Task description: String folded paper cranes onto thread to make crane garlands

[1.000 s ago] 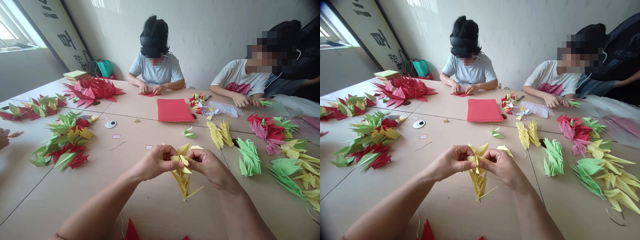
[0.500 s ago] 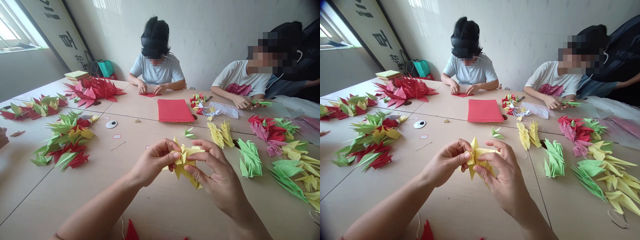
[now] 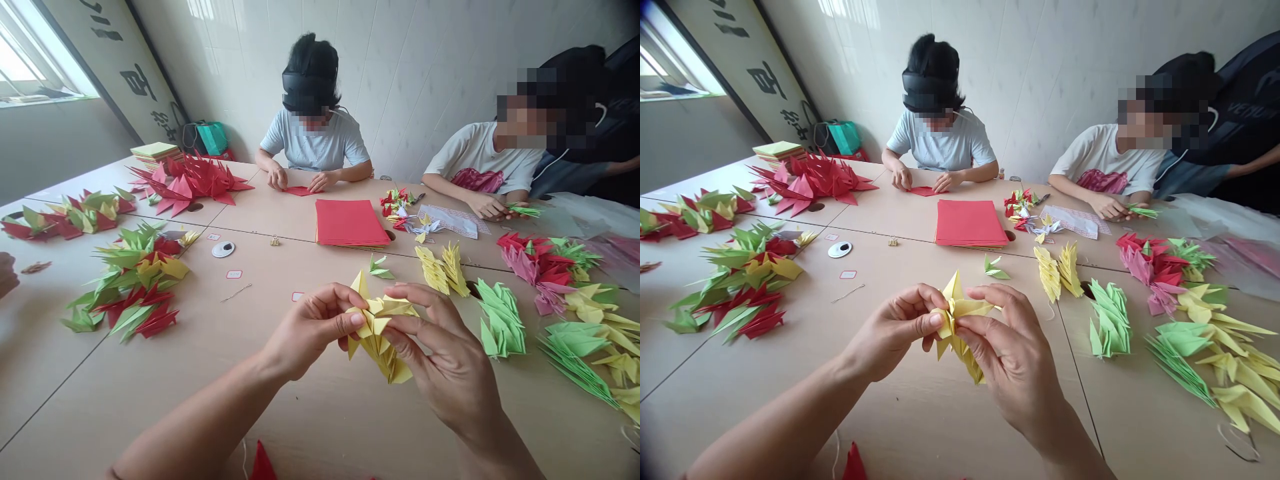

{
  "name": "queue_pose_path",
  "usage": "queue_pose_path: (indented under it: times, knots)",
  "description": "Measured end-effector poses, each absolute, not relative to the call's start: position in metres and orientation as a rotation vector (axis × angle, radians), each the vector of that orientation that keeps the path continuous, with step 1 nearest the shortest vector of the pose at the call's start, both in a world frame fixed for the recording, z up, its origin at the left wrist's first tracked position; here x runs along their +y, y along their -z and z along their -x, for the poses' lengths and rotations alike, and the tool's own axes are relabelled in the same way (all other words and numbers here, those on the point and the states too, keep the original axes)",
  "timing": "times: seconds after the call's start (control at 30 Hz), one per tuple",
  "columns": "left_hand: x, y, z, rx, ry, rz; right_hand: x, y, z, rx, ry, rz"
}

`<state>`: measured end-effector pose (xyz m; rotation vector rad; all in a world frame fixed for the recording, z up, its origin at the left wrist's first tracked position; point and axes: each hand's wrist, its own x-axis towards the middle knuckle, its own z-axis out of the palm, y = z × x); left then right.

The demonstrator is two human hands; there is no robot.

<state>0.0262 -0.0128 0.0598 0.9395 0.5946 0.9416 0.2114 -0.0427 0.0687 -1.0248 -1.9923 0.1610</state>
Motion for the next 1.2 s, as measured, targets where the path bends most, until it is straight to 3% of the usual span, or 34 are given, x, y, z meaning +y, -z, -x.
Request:
queue_pose_path:
  times: [0.37, 0.77, 1.2]
  knots:
    - [-0.016, -0.062, -0.030, 0.824, -0.949, -1.369, -0.035, -0.067, -0.206, -2.088, 0.295, 0.964]
    - [-0.007, -0.057, -0.027, 0.866, -1.015, -1.066, -0.033, -0.062, -0.214, -1.963, -0.114, 1.148]
    - [-0.015, -0.063, -0.028, 0.722, -0.983, -0.918, -0.037, -0.063, -0.212, -1.998, -0.124, 1.220]
